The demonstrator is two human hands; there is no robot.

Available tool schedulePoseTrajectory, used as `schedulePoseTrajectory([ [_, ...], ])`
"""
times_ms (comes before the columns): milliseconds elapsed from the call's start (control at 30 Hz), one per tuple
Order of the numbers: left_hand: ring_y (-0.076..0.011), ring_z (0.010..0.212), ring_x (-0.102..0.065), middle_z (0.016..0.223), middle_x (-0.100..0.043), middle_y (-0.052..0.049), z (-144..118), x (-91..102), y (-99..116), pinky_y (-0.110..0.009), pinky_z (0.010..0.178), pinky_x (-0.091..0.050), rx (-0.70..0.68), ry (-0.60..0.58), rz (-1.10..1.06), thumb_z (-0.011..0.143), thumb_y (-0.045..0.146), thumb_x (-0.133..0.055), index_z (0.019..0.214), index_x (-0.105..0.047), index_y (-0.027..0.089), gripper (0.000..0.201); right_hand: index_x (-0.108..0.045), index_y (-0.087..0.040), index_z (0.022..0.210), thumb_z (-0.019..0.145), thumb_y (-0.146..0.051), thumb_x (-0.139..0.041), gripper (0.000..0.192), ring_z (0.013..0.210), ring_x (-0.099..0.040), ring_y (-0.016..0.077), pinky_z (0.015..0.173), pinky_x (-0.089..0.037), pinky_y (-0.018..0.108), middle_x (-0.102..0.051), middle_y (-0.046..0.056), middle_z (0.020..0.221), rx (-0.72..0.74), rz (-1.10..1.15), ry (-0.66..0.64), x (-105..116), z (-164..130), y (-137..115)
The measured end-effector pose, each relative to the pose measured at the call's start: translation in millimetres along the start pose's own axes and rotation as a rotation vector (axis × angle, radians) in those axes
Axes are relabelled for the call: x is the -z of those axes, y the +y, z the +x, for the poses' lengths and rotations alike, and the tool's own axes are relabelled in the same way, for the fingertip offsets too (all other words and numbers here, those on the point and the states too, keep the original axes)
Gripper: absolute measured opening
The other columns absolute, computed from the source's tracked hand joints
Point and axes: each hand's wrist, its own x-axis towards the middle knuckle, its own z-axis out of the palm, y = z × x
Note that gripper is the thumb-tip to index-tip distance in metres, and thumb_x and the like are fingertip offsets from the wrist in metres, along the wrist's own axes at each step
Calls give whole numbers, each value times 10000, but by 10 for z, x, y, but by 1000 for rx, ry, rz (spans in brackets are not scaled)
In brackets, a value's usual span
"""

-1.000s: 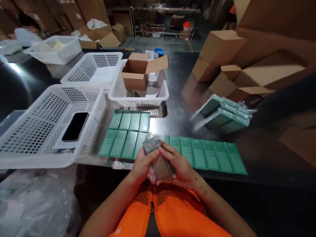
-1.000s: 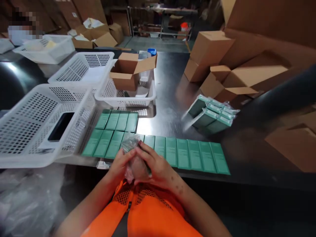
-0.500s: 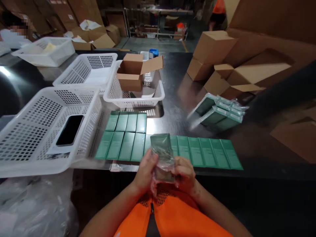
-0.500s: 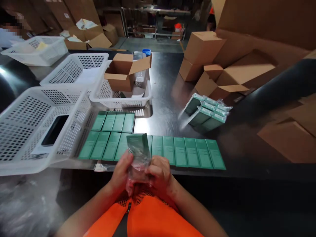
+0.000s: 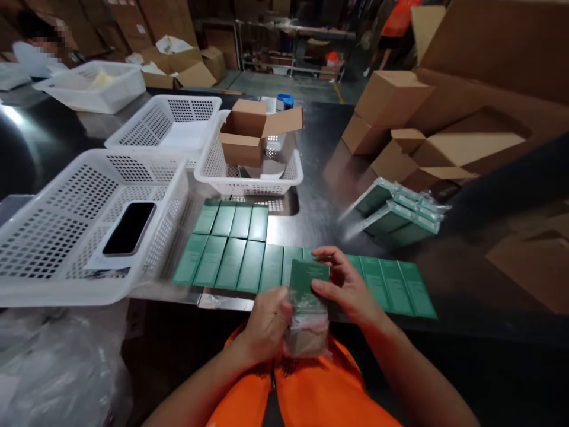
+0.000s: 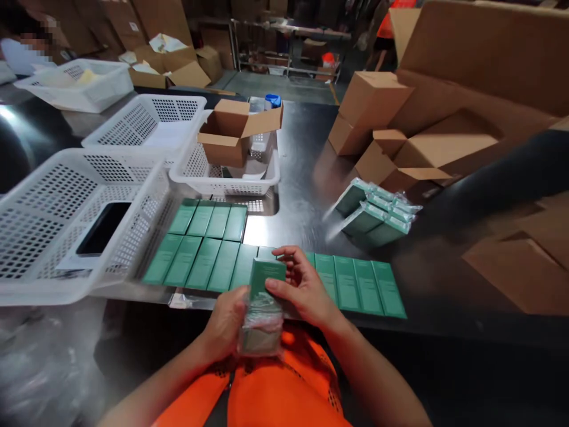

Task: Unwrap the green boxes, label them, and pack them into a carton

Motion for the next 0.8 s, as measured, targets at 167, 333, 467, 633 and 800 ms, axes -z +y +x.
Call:
schedulePoseTrajectory([
  [167,-231,889,-611,935,-664,-122,-44,123,40,-334,795,-484,-117,264,121,975,594,-431,595,-618,183,590,-592,-260,1050,652,-401,-882,512,667,-625,109,655,-529,239,-653,-42,806,-30,104,16,-132,407,-144],
  [333,-260,975,-664,1110,-719,-144,-182,307,7,-354,853,-496,-124,285,23,886,356,-646,514,-527,170,433,-618,-241,1005,608,-599,-810,568,749,-639,131,663,-559,279,-636,-7,976,119,-123,248,-53,1205,-129],
  [467,-132,590,-554,645,-628,-20,-442,365,-141,-224,576,-417,81,184,-323,728,345,-803,559,-466,172,416,-606,-210,1035,689,-514,-778,492,777,-644,156,669,-568,309,-632,30,1024,113,-292,309,107,1769,-19],
  [633,-101,591,-485,719,-575,24,-678,471,-215,-194,560,-354,312,109,-663,619,436,-881,1092,-693,237,547,-616,-194,1077,773,-320,-743,352,828,-678,202,784,-589,397,-680,54,1014,79,-592,262,97,1978,227],
  [800,-109,587,-406,592,-450,-8,-628,558,-247,-229,550,-301,153,-141,-407,669,679,-772,510,-595,138,592,-682,-176,1065,826,-247,-721,252,1099,-671,280,1027,-492,473,-735,100,1075,134,-858,126,1,1857,295],
])
